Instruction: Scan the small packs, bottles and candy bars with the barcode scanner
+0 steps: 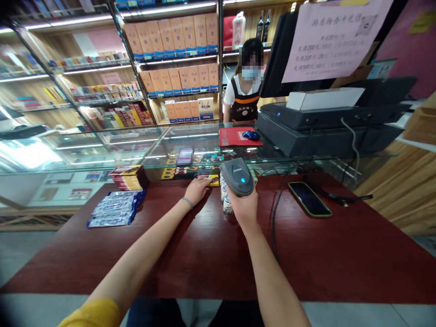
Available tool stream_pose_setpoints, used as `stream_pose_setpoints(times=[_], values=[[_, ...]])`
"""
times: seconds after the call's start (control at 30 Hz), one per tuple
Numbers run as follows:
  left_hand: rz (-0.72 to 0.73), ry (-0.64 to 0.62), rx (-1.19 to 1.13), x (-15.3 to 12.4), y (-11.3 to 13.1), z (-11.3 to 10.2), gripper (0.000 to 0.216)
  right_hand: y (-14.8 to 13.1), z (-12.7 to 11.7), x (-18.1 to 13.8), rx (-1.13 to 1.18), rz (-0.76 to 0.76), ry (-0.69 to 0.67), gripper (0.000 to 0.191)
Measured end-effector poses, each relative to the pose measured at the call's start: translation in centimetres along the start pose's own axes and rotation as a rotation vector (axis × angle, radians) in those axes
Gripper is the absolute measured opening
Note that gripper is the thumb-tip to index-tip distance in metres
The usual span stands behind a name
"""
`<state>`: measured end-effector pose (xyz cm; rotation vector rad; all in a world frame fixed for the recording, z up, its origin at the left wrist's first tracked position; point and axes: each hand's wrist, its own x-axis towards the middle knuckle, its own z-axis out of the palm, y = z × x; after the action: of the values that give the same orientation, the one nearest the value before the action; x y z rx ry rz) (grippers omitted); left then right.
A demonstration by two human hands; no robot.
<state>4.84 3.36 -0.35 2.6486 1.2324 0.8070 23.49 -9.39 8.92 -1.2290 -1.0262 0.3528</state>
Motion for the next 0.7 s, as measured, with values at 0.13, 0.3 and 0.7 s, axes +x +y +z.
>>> stream_pose_setpoints(times=[0.13,0.3,0.7], values=[[0.030,0.109,-0.117,-1.4,-0.8,-2.2,0.054,-0.4,0.2,-0.8,0.011,0.016,-0.057,0.043],[-0.028,0.291,-0.040,-5.0,-3.3,-7.7,0.044,-0.7,0.9,-2.2,-0.010,0.025,-0.194,0.045],[-0.360,0.379,0.467,-13.3,-12.8,-20.3,0.049,0.4,4.5,-6.9,-0.020,-0.059,-0.457,0.043]])
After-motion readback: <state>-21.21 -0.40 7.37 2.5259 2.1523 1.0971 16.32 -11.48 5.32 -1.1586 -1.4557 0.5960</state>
